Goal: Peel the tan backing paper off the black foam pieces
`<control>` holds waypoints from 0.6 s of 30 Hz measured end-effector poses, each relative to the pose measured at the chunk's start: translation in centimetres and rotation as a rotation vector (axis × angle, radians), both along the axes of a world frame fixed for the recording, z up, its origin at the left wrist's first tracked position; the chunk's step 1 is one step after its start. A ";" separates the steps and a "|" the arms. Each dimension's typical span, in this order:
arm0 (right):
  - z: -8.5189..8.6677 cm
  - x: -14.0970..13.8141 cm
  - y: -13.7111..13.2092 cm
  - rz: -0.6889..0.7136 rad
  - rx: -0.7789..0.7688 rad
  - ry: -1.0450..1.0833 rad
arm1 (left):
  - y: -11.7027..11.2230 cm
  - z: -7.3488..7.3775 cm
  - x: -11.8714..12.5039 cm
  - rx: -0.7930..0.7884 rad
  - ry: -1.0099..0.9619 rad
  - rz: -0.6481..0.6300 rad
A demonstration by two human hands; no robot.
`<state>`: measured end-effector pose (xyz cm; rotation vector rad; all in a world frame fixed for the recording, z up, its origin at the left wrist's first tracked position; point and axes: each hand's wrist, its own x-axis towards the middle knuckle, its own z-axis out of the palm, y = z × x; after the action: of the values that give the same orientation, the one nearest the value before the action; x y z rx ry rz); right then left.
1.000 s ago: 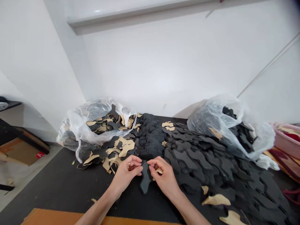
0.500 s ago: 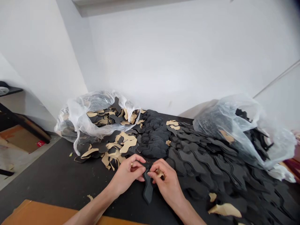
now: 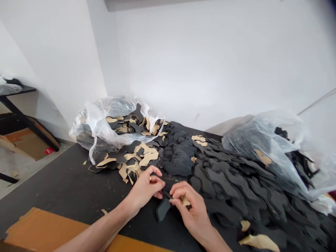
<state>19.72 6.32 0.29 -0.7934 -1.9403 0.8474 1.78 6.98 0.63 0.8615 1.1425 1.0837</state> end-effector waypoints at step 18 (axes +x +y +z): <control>-0.1 -0.9 -0.3 -0.048 -0.077 0.163 | -0.3 0.4 0.2 0.018 -0.040 0.021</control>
<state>18.86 6.04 0.21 -0.7879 -1.7480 0.9330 2.02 6.72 1.07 0.8396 1.1122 1.1251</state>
